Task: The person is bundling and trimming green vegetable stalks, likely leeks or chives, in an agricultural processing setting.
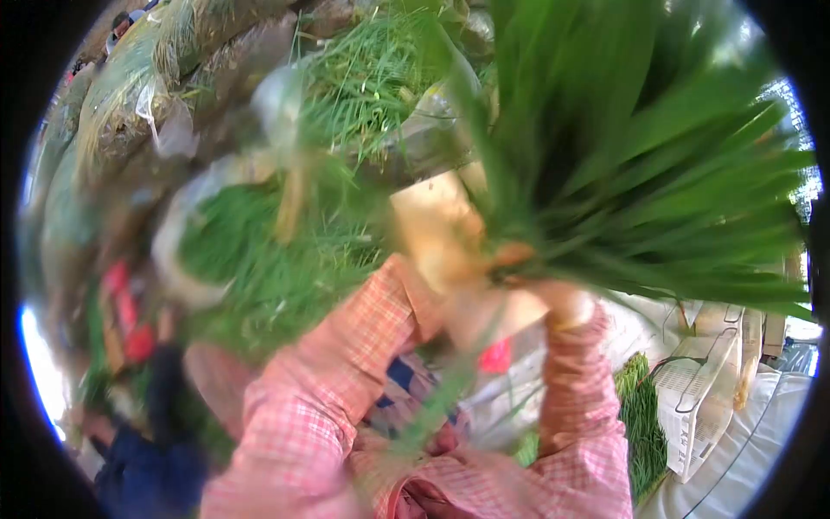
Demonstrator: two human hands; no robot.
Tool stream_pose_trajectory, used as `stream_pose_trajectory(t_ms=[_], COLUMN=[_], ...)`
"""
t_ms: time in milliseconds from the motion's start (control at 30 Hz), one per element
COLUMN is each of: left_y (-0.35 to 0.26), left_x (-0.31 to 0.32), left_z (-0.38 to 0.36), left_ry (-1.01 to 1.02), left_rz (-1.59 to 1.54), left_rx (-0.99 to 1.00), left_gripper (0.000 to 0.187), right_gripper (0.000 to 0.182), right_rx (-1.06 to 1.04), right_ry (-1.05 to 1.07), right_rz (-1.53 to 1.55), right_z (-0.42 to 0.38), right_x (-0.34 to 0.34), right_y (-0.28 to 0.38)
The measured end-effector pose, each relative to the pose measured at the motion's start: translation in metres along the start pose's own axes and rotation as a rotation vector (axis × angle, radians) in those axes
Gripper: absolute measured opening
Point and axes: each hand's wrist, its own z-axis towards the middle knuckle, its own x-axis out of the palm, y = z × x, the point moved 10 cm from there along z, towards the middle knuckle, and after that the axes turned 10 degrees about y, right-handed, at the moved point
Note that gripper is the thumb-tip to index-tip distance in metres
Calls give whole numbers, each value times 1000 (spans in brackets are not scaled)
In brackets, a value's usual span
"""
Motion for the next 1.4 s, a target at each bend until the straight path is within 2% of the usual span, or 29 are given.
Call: stream_pose_trajectory(t_ms=[133, 233, 300, 333, 367, 433, 467, 500, 533, 600, 633, 667, 700, 733, 767, 800, 833, 867, 933, 967, 1067, 1100, 1200, 1233, 1333, 1367, 1400], left_y=[1, -18, -30, -33, -30, -7, 20, 64, 94, 175, 223, 206, 202, 200, 188, 174, 173, 172, 110, 82, 27, 22, 25, 30, 48, 46, 43], left_x=[18, 38, 56, 67, 80, 105, 118, 115, 105, 67, 39, 20, 18, 16, 18, 9, -16, -40, -58, -65, -69, -65, -46, -40, -25, -14, -3], left_z=[-9, 18, 51, 67, 82, 107, 112, 118, 114, 106, 105, 85, 90, 93, 94, 100, 106, 106, 96, 82, 31, 17, -14, -21, -29, -31, -31], left_ry=[27, 125, 189, 216, 248, 352, 521, 547, 585, 661, 565, 360, 336, 316, 309, 288, 185, 88, 73, 55, 58, 77, 137, 160, 212, 206, 197], left_rz=[161, 469, 699, 823, 931, 1093, 1093, 1108, 1268, 1266, 1296, 1440, 1238, 1028, 907, 798, 746, 692, 780, 920, 1189, 1255, 1412, 1440, 1477, 1504, 1529], left_rx=[-52, -84, -116, -144, -187, -308, -496, -500, -682, -830, -589, -609, -661, -718, -736, -735, -648, -565, -475, -490, -452, -406, -289, -271, -225, -177, -132], left_gripper=[61, 59, 58, 58, 58, 58, 53, 49, 49, 62, 73, 88, 92, 96, 90, 85, 74, 64, 47, 44, 45, 46, 50, 53, 58, 58, 59], right_gripper=[39, 38, 33, 32, 35, 40, 43, 48, 54, 61, 62, 62, 62, 62, 62, 62, 62, 63, 65, 56, 43, 33, 40, 40, 35, 27, 26], right_rx=[92, 184, 55, -12, 42, -117, -200, -94, 10, 246, 378, 414, 456, 513, 579, 501, 424, 420, 418, 820, 799, 755, 356, 211, 6, 90, 109], right_ry=[-47, -166, -447, -586, -718, -780, -805, -806, -800, -806, -820, -821, -818, -820, -829, -744, -656, -511, -223, -317, -198, -318, -153, -168, -81, 11, -41], right_rz=[245, 463, 178, 35, 965, 1368, 1569, 1544, 1519, 1519, 1545, 1732, 1921, 1852, 1782, 1816, 1844, 1896, 1983, 1679, 1072, 872, -56, -261, -529, -633, -582], right_z=[-7, -30, -43, -44, -49, -62, -69, -72, -76, -93, -107, -120, -126, -126, -125, -111, -98, -100, -122, -146, -166, -168, -113, -99, -76, -75, -74], right_x=[5, 0, -36, -52, -36, -21, -11, 3, 17, 47, 64, 86, 103, 99, 89, 82, 75, 82, 100, 96, 90, 83, 54, 57, 78, 89, 83], right_y=[-35, -63, -59, -33, -58, -61, -64, -69, -75, -103, -124, -150, -163, -160, -144, -129, -113, -116, -126, -113, -99, -93, -25, -12, -3, -21, -22])
